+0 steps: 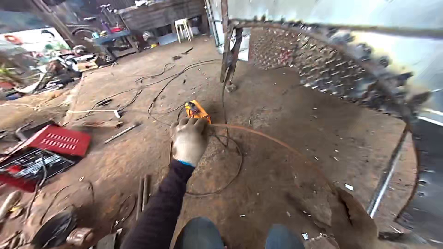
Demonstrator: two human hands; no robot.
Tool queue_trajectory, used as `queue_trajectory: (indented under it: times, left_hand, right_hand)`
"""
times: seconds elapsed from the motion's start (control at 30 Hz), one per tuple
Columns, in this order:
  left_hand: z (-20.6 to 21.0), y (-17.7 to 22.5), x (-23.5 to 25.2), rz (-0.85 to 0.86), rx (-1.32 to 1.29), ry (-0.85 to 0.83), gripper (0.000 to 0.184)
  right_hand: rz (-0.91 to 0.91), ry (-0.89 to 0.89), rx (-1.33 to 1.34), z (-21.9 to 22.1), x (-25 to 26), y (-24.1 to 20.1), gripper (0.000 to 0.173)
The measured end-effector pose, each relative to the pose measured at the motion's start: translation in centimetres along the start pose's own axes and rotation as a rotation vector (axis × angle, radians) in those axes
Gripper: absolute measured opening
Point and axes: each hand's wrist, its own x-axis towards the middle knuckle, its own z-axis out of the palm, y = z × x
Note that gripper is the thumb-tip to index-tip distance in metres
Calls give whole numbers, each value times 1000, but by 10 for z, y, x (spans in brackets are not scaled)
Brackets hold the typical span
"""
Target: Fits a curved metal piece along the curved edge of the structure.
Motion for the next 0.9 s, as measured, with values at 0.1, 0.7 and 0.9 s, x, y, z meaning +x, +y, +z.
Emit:
queue_trajectory:
  times: [0.1, 0.7, 0.9]
  left_hand:
    - [-12, 76, 47, 169, -112, 246, 23]
    - [-55, 173, 109, 338, -242, 320, 71]
    - [-56, 172, 104, 349, -308, 242, 72]
  right_hand:
    - [14, 200, 88, -1, 4, 1, 33]
    - [36, 365, 195, -8, 17, 0, 36]
    - [117, 322, -124, -19, -8, 17, 27]
